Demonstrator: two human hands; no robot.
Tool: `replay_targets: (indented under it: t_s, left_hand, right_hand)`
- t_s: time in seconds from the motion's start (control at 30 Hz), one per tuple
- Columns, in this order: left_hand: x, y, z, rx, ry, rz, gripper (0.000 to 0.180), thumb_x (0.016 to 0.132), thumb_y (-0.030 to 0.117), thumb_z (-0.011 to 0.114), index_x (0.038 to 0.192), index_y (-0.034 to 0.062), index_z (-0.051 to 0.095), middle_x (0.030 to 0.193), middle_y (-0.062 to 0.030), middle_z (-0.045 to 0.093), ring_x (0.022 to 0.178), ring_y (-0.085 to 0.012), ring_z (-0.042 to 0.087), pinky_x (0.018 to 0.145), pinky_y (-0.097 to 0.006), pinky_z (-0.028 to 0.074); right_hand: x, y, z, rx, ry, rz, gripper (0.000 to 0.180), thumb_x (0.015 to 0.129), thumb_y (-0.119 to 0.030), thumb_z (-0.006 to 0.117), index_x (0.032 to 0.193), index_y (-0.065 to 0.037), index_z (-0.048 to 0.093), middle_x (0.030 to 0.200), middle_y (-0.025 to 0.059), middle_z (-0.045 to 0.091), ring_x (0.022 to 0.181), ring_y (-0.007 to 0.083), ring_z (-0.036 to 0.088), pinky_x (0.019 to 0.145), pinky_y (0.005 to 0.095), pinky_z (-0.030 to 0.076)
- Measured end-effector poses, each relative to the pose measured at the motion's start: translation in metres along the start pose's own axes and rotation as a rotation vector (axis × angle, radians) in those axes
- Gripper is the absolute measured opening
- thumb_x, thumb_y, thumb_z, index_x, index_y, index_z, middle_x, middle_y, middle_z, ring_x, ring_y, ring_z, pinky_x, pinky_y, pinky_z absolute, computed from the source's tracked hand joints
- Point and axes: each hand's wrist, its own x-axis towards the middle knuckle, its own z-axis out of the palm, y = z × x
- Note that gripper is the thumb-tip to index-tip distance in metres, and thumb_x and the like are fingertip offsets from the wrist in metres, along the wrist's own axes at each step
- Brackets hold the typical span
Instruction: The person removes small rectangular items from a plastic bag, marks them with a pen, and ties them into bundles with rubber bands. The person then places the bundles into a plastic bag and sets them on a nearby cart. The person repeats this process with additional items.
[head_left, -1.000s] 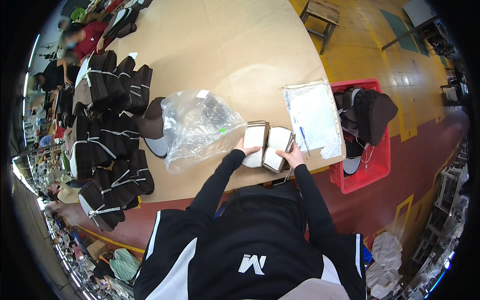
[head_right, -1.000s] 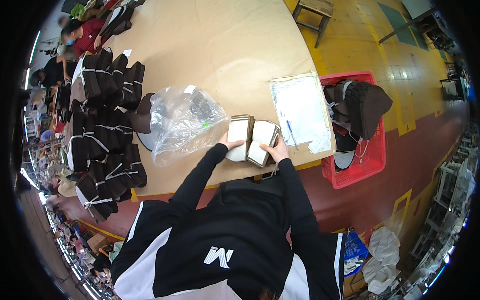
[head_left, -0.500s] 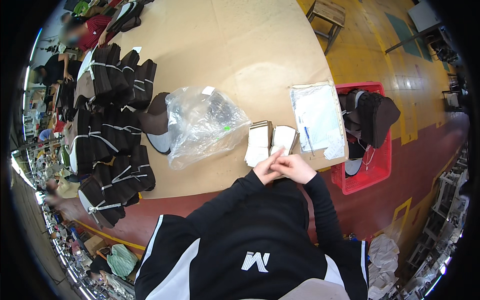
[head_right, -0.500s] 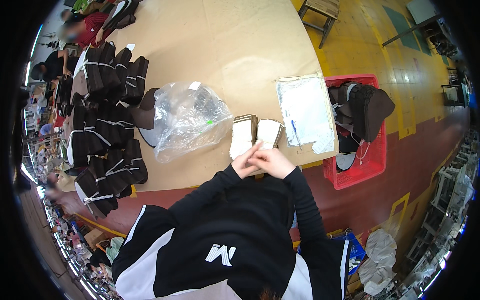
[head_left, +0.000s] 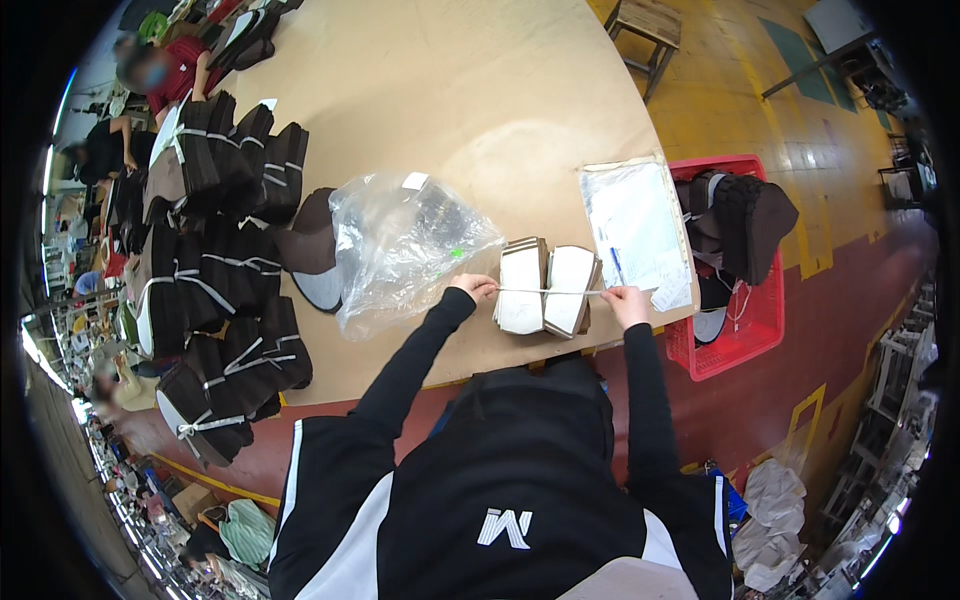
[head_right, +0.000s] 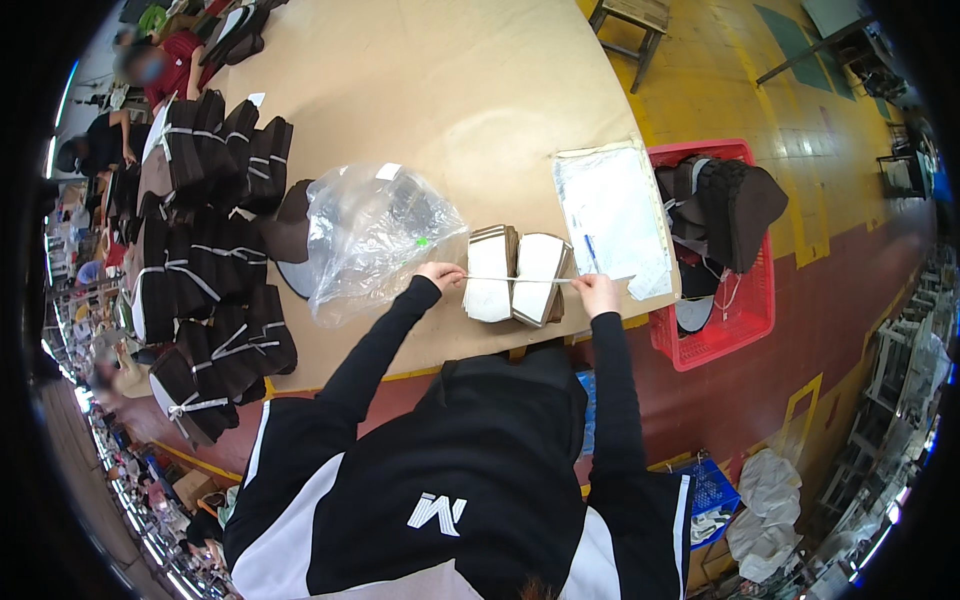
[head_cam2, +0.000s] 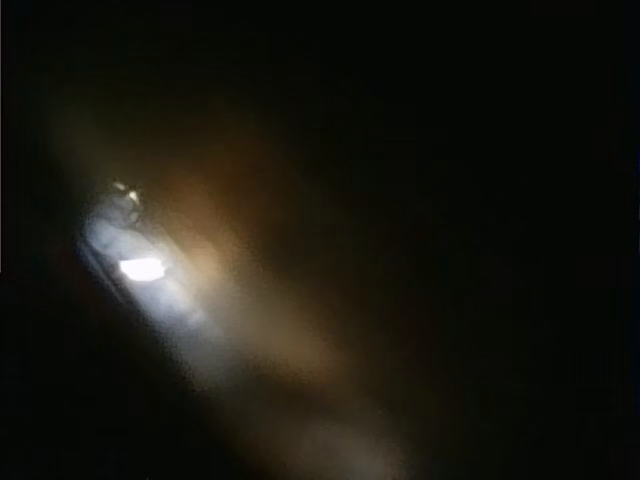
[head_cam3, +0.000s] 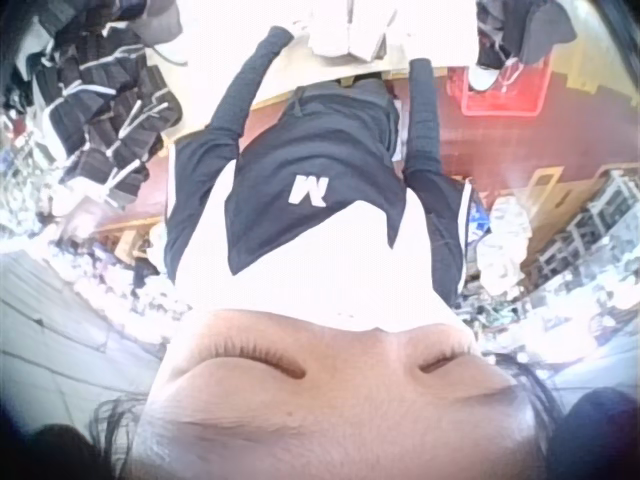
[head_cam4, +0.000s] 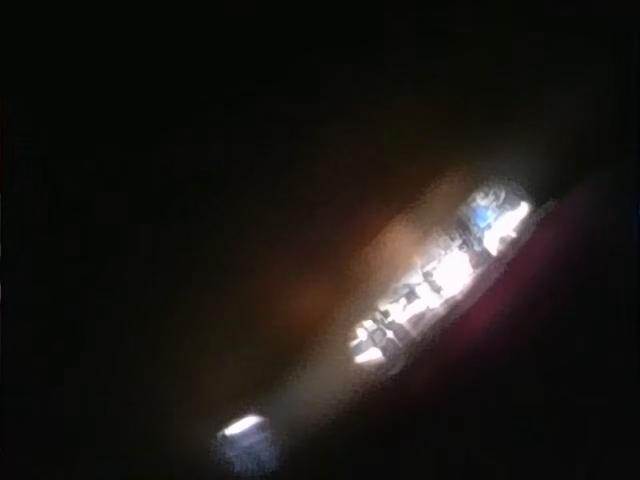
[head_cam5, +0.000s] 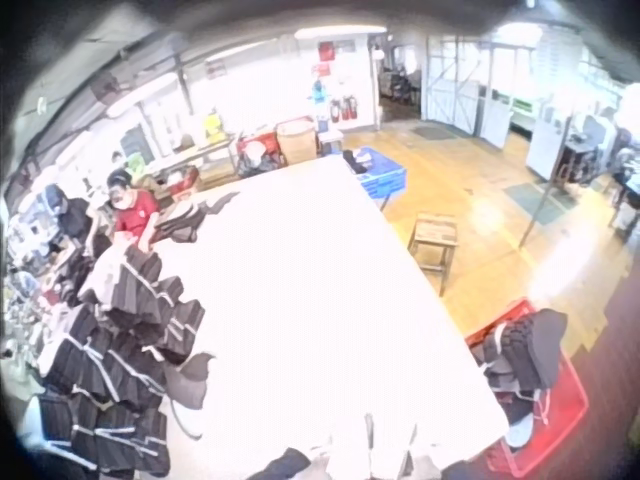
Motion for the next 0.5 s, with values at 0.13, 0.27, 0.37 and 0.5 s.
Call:
replay_targets:
  t_s: [0.13, 0.27, 0.37, 0.5]
  left_hand:
    - [0.019, -0.019, 0.037, 0.193, 0.160, 0.047, 0.020, 0.091, 0.022, 0.054, 0.093, 0.0045, 0.063, 0.083, -0.0127, 0.068, 0.081, -0.0299, 0.065, 0.070, -0.038, 0.050]
    - [0.024, -0.038, 0.060, 0.197, 0.217, 0.010, 0.020, 0.092, 0.018, 0.049, 0.109, 0.0080, 0.051, 0.087, -0.0234, 0.064, 0.086, -0.0425, 0.060, 0.072, -0.046, 0.049]
    - [0.030, -0.047, 0.065, 0.256, 0.177, -0.032, 0.030, 0.091, 0.016, 0.048, 0.120, 0.0105, 0.044, 0.089, -0.0278, 0.062, 0.085, -0.0455, 0.060, 0.070, -0.049, 0.049]
    - [0.035, -0.047, 0.073, 0.190, 0.168, -0.056, 0.031, 0.090, 0.017, 0.049, 0.121, 0.0106, 0.047, 0.092, -0.0275, 0.063, 0.085, -0.0445, 0.061, 0.071, -0.047, 0.051]
  right_hand:
    - [0.029, 0.064, 0.056, 0.309, 0.054, 0.158, 0.024, 0.083, -0.016, 0.063, 0.093, 0.005, 0.069, 0.077, 0.0127, 0.070, 0.068, 0.0173, 0.065, 0.070, 0.0302, 0.049]
    - [0.024, 0.054, 0.081, 0.235, 0.146, 0.132, 0.026, 0.086, -0.016, 0.055, 0.101, 0.002, 0.067, 0.095, 0.0201, 0.067, 0.092, 0.0292, 0.064, 0.080, 0.0365, 0.048]
    - [0.023, 0.042, 0.093, 0.171, 0.202, 0.171, 0.030, 0.088, -0.014, 0.048, 0.110, 0.000, 0.063, 0.106, 0.0239, 0.063, 0.105, 0.0378, 0.058, 0.088, 0.0405, 0.045]
    - [0.033, 0.061, 0.101, 0.363, 0.168, 0.213, 0.028, 0.089, -0.007, 0.044, 0.109, 0.004, 0.060, 0.097, 0.0201, 0.064, 0.093, 0.0316, 0.060, 0.081, 0.0368, 0.046]
